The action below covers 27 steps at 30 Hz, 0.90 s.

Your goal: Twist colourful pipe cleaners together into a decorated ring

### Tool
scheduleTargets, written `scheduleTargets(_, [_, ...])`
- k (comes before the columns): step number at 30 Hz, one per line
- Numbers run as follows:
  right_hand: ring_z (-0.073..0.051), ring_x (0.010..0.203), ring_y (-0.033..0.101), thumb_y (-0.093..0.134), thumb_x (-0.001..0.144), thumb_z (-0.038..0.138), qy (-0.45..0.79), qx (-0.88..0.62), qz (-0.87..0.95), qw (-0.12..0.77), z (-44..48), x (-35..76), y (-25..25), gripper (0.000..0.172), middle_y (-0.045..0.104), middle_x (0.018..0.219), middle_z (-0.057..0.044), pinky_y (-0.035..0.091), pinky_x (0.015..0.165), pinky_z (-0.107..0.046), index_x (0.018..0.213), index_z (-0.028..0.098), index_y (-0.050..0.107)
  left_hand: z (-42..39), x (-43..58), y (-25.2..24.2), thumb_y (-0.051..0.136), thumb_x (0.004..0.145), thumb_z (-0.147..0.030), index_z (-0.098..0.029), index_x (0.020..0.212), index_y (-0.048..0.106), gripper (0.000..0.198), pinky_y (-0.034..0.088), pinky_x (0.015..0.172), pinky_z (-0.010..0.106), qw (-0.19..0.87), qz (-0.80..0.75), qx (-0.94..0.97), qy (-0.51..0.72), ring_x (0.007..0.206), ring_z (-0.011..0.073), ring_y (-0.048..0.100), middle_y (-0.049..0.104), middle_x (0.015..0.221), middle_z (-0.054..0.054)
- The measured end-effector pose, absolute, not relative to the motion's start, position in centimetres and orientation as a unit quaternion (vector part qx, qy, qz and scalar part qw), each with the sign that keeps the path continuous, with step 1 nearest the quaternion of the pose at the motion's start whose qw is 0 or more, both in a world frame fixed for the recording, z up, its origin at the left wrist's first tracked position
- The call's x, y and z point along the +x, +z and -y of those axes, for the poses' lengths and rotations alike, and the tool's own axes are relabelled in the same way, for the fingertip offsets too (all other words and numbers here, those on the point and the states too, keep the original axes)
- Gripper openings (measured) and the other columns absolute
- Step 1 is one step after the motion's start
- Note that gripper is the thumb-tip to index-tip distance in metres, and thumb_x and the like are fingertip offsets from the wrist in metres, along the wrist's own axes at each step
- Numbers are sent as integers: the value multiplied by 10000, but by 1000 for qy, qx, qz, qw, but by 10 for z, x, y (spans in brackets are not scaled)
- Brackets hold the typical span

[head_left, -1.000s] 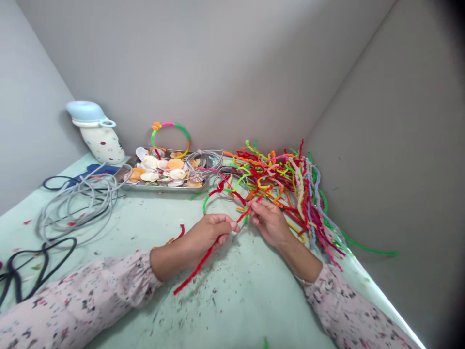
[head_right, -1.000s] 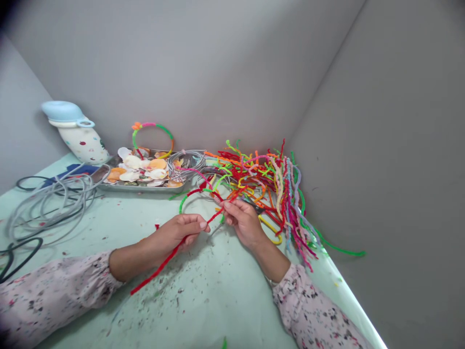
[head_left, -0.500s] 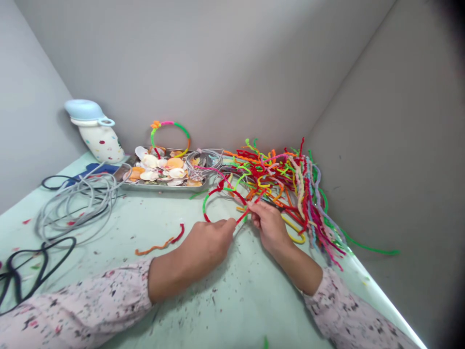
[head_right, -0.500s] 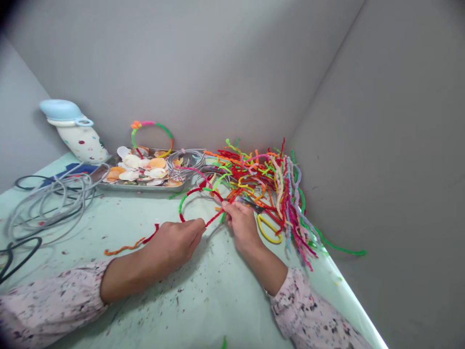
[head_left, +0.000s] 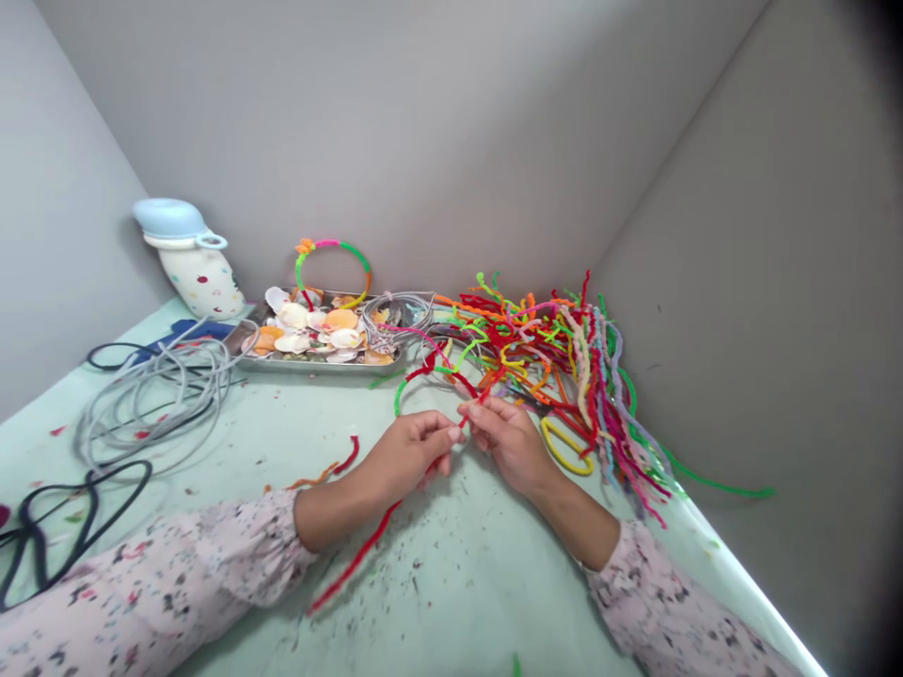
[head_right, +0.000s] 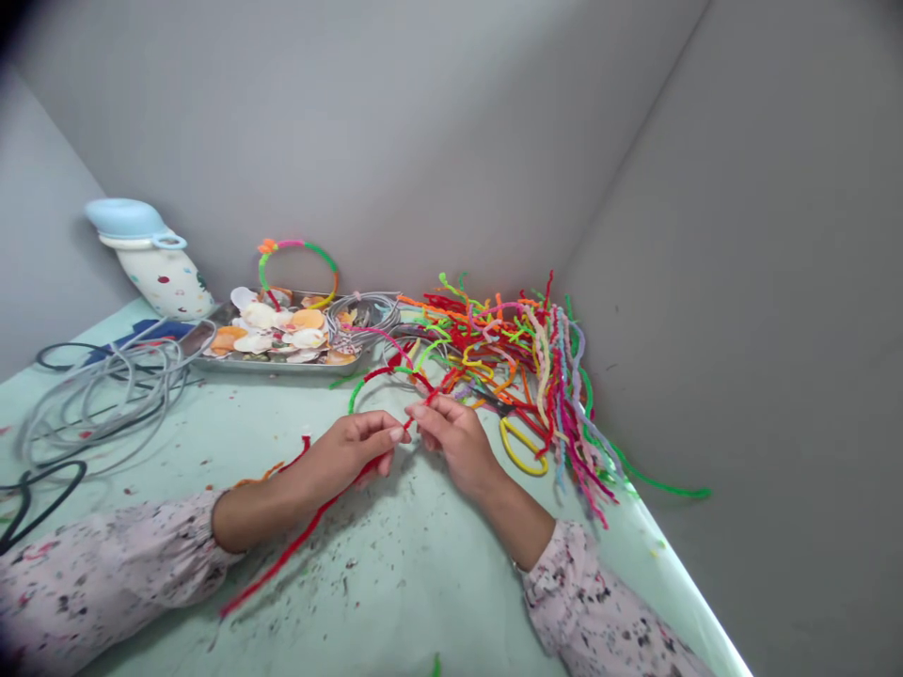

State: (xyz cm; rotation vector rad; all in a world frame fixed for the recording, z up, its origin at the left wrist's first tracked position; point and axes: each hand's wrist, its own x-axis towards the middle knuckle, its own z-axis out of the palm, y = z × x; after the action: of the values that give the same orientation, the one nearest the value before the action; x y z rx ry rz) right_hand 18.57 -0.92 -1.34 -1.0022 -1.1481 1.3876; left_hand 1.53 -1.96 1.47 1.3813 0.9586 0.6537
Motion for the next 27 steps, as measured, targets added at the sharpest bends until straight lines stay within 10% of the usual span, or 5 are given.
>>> scheduleTargets(4, [-64, 497, 419, 645, 759, 409, 598, -390, 435, 549, 7, 190, -10, 281, 547, 653, 31, 289, 458, -212, 948, 203, 671, 19, 15, 15, 537, 797, -394, -153, 800, 547, 241, 231, 352, 177, 666, -412, 557, 275, 338, 44, 331, 493, 491, -57])
scheduleTargets(17, [-76, 480, 394, 646, 774, 428, 481, -458, 464, 586, 0, 194, -20, 299, 470, 540, 51, 295, 480, -220, 628, 185, 552, 19, 14, 15, 509, 807, -379, -165, 821, 575, 224, 205, 336, 172, 653, -436, 561, 263, 323, 49, 282, 425, 438, -81])
scheduleTargets(27, [-86, 498, 300, 582, 804, 426, 332, -586, 519, 526, 6, 191, -13, 409, 328, 501, 72, 262, 503, -244, 539, 196, 372, 33, 13, 12, 404, 889, -296, -190, 783, 553, 211, 273, 521, 225, 285, -485, 792, 236, 522, 111, 455, 529, 578, -20])
